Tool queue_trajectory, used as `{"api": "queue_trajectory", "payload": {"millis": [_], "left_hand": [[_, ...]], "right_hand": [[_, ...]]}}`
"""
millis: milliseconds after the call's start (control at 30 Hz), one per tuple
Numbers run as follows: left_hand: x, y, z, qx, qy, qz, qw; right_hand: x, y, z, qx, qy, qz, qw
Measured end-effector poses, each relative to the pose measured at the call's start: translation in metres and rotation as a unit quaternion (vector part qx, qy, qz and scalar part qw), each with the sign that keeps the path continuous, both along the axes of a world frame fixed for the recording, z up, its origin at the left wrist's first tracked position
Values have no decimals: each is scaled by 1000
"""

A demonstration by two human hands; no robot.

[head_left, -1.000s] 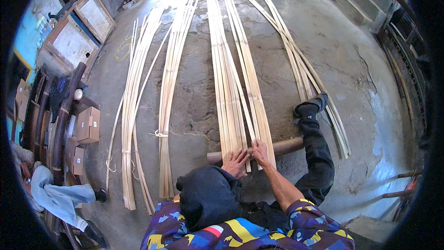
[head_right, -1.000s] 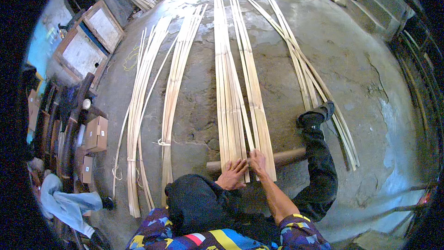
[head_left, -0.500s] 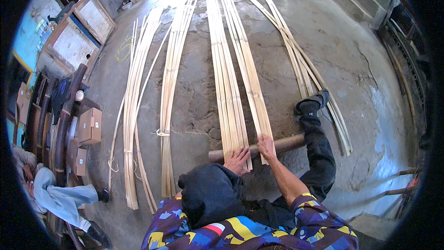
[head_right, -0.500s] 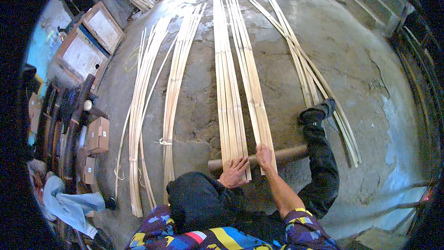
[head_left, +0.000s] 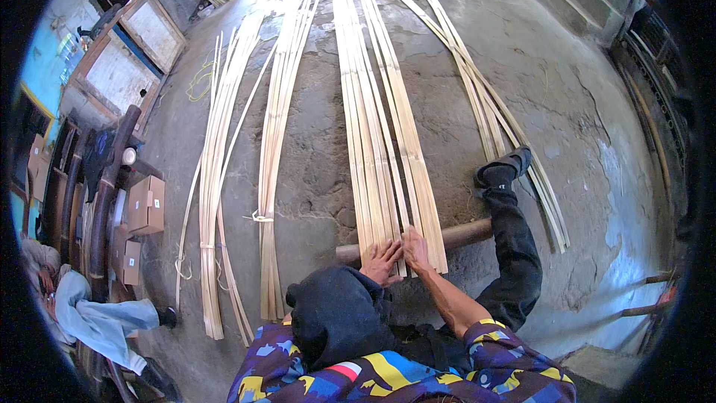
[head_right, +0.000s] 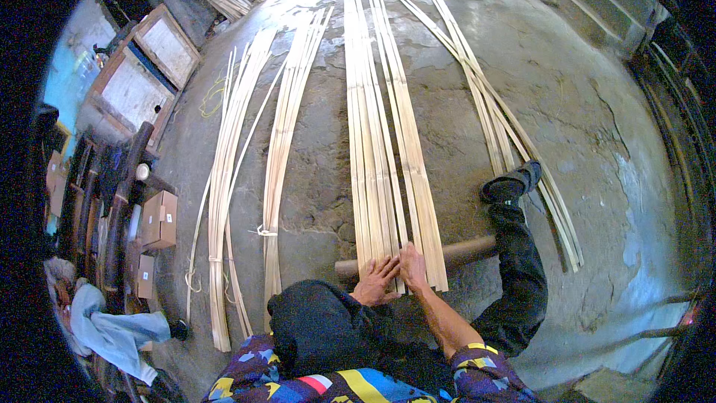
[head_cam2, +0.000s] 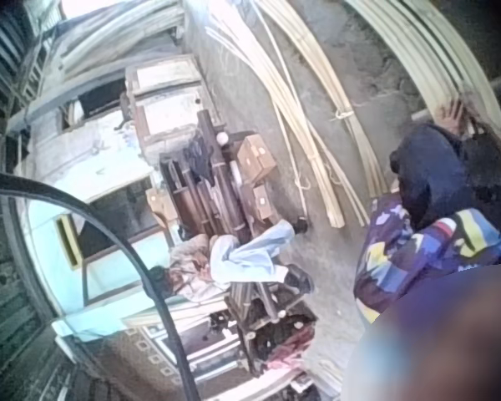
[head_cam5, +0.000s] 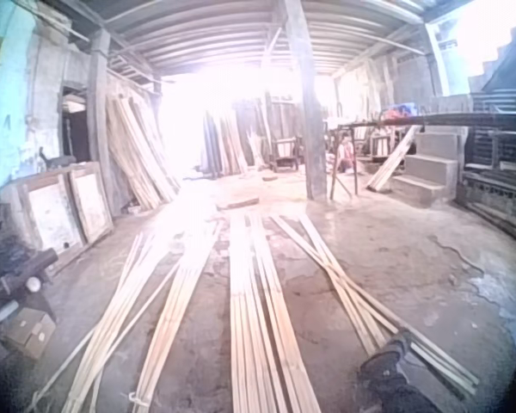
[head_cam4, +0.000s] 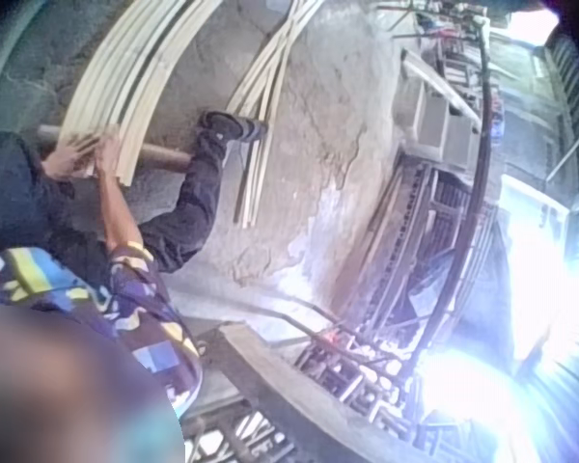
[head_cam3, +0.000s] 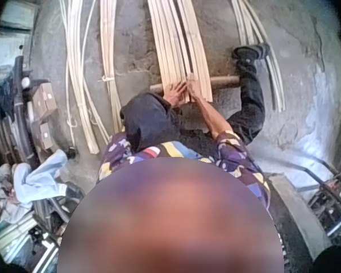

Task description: The person sits on the floor and arranges thin bamboo strips side by side on a cylindrical support. They repeatedly adjust the alignment of the strips with both hands to form a neat stack.

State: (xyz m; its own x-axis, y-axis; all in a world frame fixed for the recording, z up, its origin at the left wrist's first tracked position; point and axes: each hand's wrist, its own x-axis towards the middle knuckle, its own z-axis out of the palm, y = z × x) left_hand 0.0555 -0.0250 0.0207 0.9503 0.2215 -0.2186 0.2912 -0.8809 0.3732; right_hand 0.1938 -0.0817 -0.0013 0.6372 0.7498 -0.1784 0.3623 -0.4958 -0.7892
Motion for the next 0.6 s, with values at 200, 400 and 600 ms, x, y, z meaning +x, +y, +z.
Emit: {"api": "queue_trajectory", "payload": {"millis": [200,400,600], "left_hand": [[-1,0,-1,-13,-18,12,1000],[-2,1,-2,-35,-21,16,999],[-1,1,5,-32,-37,11,999]], "right_hand": [[7,4,-11,-45,-92,128,987],[6,-1,5,-110,-98,96,984],[10,-1,16,-135,-106,115,978]]}}
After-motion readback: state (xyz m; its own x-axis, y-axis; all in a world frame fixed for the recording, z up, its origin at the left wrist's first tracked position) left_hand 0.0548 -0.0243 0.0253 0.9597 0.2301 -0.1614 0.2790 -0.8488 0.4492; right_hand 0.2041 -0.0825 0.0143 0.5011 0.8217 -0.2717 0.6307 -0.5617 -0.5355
